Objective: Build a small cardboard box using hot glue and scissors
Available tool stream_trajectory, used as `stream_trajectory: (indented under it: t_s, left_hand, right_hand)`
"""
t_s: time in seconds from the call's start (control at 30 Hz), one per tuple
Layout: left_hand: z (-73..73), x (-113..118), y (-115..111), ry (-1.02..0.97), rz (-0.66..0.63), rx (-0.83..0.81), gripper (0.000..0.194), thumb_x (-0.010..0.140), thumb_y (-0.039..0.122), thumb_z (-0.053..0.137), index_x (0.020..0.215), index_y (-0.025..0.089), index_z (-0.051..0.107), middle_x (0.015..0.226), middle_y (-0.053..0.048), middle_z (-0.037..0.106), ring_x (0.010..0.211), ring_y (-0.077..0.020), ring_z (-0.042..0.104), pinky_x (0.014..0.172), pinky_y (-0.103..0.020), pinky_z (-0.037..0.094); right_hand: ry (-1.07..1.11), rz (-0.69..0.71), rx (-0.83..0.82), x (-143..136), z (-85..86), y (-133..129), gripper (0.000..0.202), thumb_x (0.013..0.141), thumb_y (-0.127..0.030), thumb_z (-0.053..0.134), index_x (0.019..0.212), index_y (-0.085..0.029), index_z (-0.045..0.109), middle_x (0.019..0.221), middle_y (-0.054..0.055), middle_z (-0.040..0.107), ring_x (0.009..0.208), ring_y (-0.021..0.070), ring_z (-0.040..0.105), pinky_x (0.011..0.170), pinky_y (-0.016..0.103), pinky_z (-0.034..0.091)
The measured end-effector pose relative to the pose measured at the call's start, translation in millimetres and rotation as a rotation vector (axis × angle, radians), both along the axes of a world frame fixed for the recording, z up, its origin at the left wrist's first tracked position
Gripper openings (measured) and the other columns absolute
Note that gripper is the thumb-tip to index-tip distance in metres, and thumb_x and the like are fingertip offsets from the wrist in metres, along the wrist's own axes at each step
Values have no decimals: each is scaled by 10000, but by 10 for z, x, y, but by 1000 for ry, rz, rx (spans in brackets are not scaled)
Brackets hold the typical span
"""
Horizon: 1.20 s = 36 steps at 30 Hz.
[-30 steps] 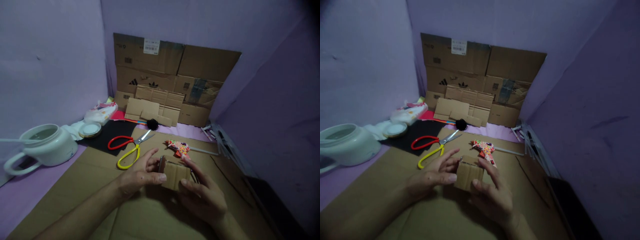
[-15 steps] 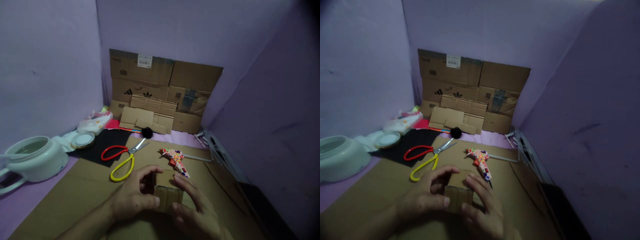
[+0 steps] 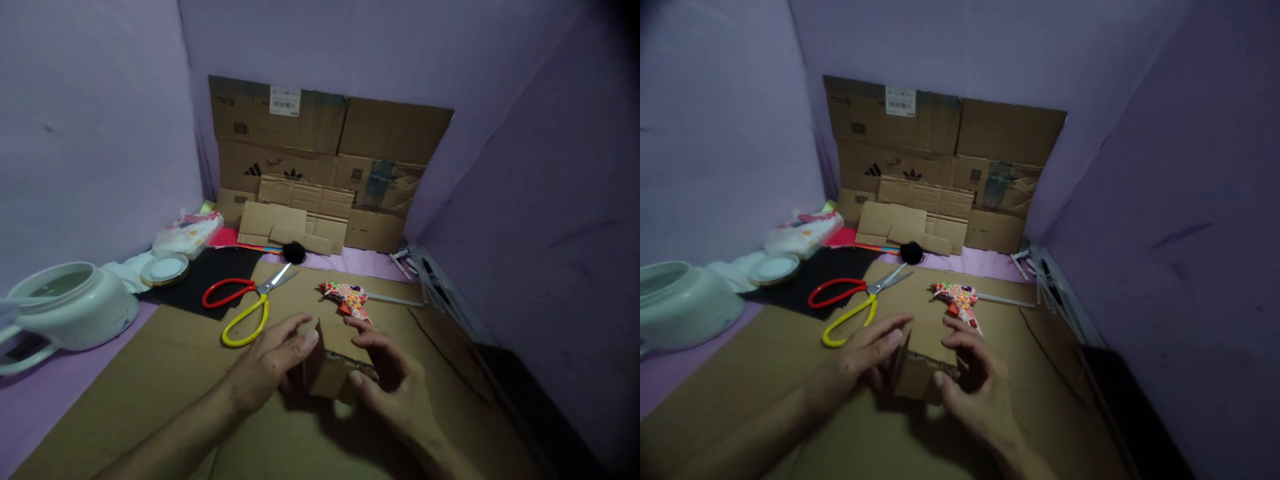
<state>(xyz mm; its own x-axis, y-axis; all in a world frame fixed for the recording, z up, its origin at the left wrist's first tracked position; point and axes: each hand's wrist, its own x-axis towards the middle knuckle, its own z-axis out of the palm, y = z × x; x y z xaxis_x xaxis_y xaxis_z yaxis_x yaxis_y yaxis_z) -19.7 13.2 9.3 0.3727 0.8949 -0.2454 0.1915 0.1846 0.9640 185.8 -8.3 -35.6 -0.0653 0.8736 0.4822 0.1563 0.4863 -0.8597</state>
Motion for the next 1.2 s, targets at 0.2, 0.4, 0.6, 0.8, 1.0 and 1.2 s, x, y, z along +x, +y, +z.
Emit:
stream_trajectory:
  t_s: [0.2,0.4,0.6,0.8,1.0,1.2]
  left_hand:
    - [-37,-29,-59,334,17,468,804,688,355,696,1400,262,336,1405,-136,427,864,-247,624,689,-371,543]
    - [-21,-84,-38,309,373,675,880,773,382,636,1477,275,117,1365,-146,453,1058,-293,587,860,-461,509]
    - [213,-289,100,58,762,618,153,710,252,692,853,198,683,818,-3,660,694,-142,640,672,-248,535]
    - [60,-309,116,-215,585,264,159,661,270,735,771,169,678,430,70,540,324,-79,466,346,-186,391]
    - [79,-130,10,78,327,331,212,675,376,719,642,168,698,439,60,461,377,-76,401,368,-186,298]
    - [19,-4,-100,348,-45,409,727,644,399,766,1316,287,514,919,-16,657,767,-199,594,683,-308,496]
  right_hand:
    - [-24,-77,-62,15,-21,34,233,665,-215,738,887,-219,666,1308,171,576,1211,328,558,918,453,505]
    - [-109,-87,-52,41,48,31,239,650,-208,730,879,-213,659,1333,169,534,1187,332,566,936,486,477]
    - [-70,-58,-48,46,21,43,240,665,-240,729,890,-219,648,1340,167,527,1207,340,544,978,523,433]
    - [35,8,-102,20,-24,28,257,691,-312,751,919,-249,650,1362,140,515,1135,295,605,902,443,512]
    - [59,103,-165,37,-26,38,288,697,-367,772,946,-258,677,1358,133,531,1071,274,646,778,360,572]
    - [6,104,-116,61,-53,21,338,667,-372,804,960,-247,690,1373,151,517,1285,342,472,952,453,475]
